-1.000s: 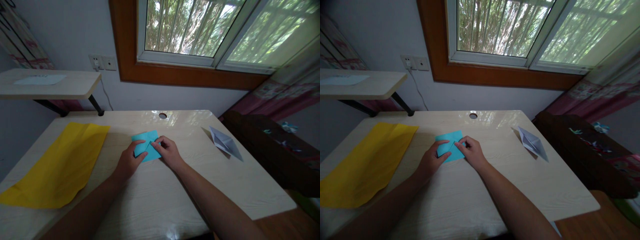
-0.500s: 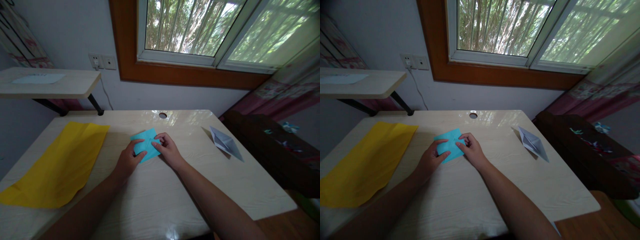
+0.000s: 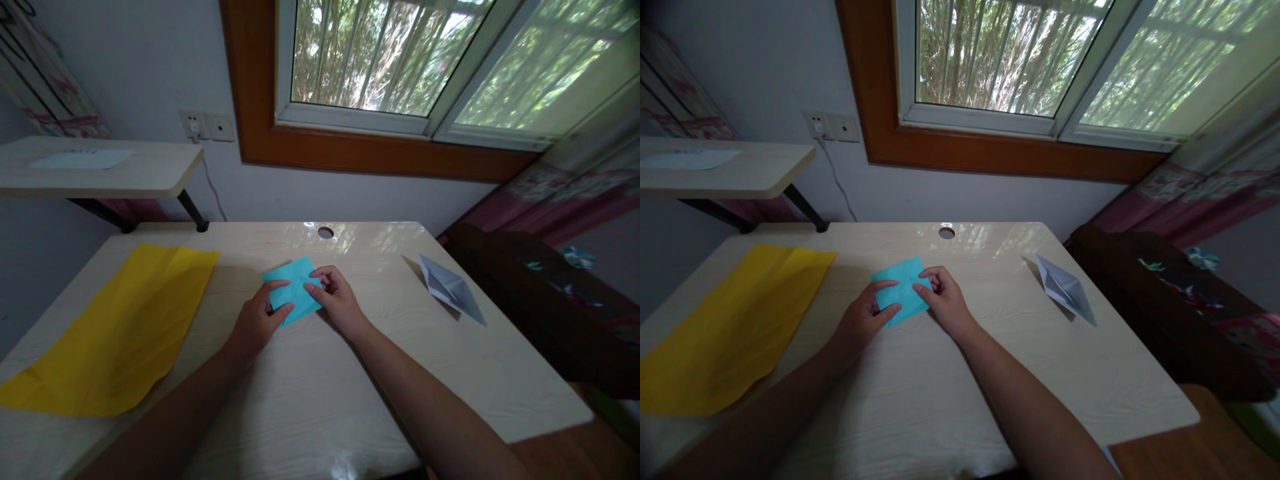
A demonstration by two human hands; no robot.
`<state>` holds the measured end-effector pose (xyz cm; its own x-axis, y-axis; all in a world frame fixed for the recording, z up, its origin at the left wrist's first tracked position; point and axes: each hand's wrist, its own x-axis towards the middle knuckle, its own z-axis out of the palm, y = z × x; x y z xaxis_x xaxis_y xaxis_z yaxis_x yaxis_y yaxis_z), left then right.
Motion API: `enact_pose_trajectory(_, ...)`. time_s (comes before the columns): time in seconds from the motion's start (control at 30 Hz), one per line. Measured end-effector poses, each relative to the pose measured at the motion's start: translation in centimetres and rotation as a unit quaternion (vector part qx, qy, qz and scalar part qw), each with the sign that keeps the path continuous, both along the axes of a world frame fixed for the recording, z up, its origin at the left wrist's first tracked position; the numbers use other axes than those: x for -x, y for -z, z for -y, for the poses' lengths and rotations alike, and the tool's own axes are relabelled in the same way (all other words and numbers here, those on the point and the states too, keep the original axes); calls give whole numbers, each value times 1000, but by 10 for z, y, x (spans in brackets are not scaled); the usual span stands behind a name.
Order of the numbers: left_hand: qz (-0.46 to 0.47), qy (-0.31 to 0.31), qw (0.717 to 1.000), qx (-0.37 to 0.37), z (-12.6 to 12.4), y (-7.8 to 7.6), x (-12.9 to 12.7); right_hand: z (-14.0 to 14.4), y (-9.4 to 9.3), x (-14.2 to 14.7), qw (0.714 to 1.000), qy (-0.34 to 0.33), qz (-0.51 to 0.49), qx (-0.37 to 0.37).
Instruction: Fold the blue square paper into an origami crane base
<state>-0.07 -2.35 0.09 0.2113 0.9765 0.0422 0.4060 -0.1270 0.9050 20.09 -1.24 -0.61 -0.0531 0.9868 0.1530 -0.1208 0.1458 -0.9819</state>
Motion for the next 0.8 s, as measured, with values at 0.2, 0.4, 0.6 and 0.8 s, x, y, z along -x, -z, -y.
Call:
enact_pose_trajectory(0.2, -3, 3, 1000, 0, 0, 1, 1, 1, 0, 0, 1000, -4, -2, 4)
enact_pose_trajectory(0.4, -24, 0, 1000, -7, 0, -3, 0, 0, 1, 0, 1000, 4, -1, 1)
enact_pose_trajectory(0.6, -13, 3, 1000, -3, 1, -1, 0, 0, -1, -1, 1000, 6, 6, 12)
enact_pose_trajectory(0.8, -12, 1, 1000, -9, 1, -3, 0, 0, -3, -1, 1000, 11, 25, 1)
